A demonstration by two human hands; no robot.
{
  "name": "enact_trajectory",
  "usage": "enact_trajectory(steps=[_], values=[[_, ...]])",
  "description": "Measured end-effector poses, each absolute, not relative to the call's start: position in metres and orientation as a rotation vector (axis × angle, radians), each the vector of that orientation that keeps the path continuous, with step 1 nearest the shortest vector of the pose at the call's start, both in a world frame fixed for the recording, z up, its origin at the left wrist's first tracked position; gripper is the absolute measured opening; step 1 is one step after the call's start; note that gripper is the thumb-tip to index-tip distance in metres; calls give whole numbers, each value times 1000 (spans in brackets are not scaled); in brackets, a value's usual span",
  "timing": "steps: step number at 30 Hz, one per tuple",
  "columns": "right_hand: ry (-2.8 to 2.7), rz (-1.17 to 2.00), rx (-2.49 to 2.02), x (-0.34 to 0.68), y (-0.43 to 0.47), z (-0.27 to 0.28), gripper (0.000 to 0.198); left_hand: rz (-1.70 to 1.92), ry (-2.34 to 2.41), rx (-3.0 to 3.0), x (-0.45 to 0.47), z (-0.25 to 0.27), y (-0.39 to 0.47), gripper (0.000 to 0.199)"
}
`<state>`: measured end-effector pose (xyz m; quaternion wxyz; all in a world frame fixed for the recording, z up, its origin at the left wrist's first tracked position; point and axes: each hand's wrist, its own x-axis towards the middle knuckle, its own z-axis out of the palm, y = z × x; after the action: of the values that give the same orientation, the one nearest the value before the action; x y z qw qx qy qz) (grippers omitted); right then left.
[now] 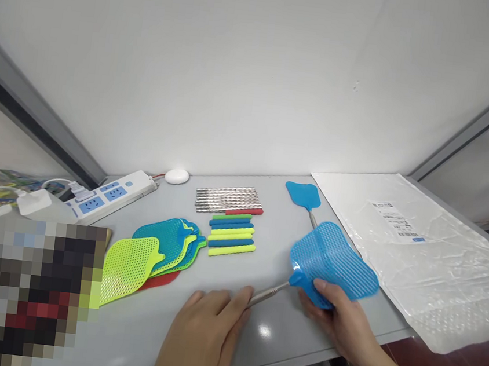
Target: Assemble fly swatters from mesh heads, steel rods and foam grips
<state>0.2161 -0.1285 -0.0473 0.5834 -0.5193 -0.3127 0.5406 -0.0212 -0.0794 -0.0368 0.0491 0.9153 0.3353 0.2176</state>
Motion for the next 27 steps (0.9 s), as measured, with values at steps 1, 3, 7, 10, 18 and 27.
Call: enact_trajectory(steps=[1, 3, 7, 10, 18, 27], values=[[-725, 1240, -1231, 214, -127, -46, 42, 668, 1009, 2797, -21, -37, -79, 34], [-728, 1204, -1269, 210, -124, -41, 43, 680, 999, 2807, -21, -38, -79, 34], [-666, 1176, -1341, 207, -123, -34, 36, 694, 989, 2826, -21, -40, -79, 36], [-739, 1168, -1386, 210, -127, -35, 32, 709, 964, 2860, -19, -40, -81, 37], [-1116, 1164, -1409, 211, -130, -36, 38, 810, 944, 2861, -15, -32, -83, 30], [-1071, 1247, -1288, 218, -127, -40, 34, 754, 938, 2681, -14, -26, -83, 26]])
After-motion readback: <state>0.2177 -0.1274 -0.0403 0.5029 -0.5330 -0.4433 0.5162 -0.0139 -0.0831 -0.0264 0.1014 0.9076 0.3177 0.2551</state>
